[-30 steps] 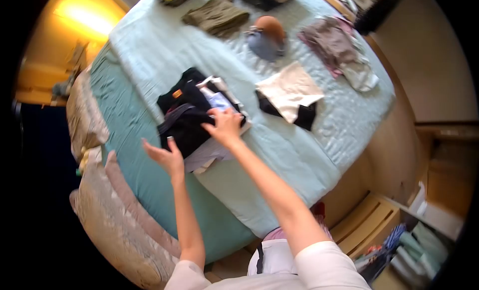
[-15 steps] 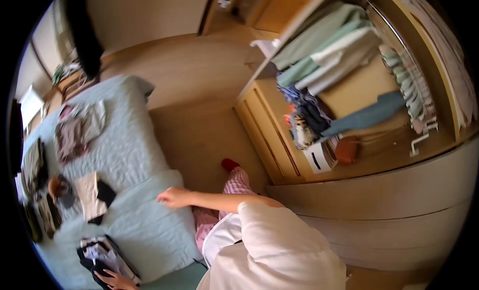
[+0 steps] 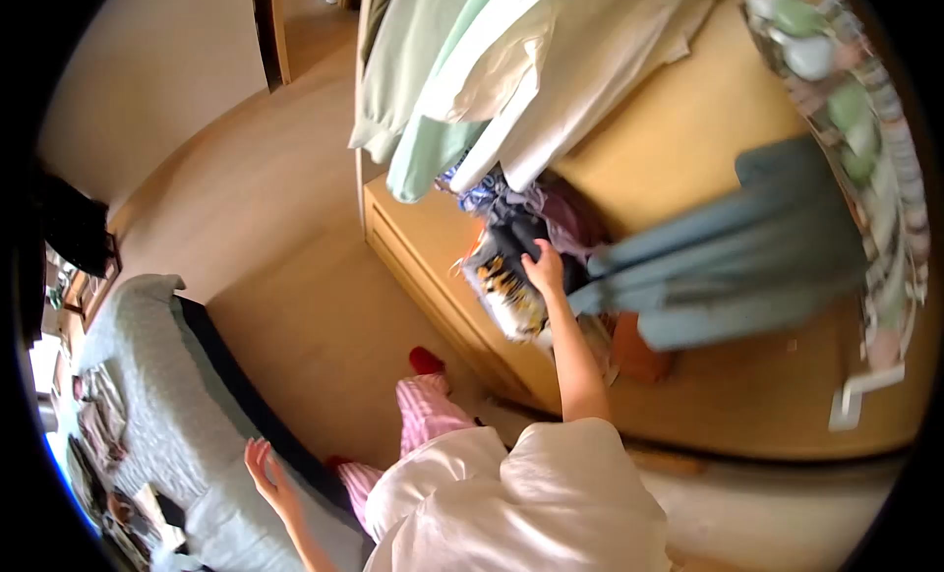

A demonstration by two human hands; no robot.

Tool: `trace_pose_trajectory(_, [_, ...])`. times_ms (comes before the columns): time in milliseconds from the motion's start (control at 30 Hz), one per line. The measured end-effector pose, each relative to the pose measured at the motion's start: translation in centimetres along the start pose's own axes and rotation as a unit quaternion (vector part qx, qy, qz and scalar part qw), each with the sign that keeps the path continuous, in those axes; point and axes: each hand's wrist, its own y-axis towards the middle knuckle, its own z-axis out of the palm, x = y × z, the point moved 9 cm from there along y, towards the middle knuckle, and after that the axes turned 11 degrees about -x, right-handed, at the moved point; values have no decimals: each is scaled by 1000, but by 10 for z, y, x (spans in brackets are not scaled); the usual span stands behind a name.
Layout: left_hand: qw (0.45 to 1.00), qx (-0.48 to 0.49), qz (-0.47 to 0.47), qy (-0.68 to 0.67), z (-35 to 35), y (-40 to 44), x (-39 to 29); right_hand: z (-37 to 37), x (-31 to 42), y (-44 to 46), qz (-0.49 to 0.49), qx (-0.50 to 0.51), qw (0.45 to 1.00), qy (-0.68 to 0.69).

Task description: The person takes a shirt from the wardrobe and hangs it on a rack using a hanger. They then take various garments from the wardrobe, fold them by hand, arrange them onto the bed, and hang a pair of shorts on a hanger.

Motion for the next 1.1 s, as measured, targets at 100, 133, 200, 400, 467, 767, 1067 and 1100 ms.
trace_pose_trajectory(100, [998, 30, -49, -18, 103, -3, -23, 15, -73, 68, 99, 54, 974, -197])
trace_pose_trajectory(133, [997, 57, -52, -30, 135, -6, -36, 26, -95, 83, 115, 94, 962, -228])
trace_pose_trajectory(200, [993, 103, -54, -14, 185, -16, -54, 49, -136, 102, 163, 138, 959, -189])
trace_pose_trajectory(400, [987, 118, -109, -20, 240, -32, -72, 36, -207, 153, 161, -6, 981, -105])
trace_pose_trajectory(467, [987, 108, -118, -20, 240, -30, -85, 1, -222, 163, 246, -101, 961, -75])
trace_pose_trajectory(767, [972, 121, -195, -47, 258, -32, -114, -141, 1, 171, 115, 40, 973, 196])
trace_pose_trajectory(1067, [679, 176, -447, -555, 269, -38, -116, -75, 319, -93, -63, 407, 772, 484])
trace_pose_trajectory(1100, [605, 136, -470, -629, 234, -26, -118, -72, 337, -122, -89, 408, 773, 477])
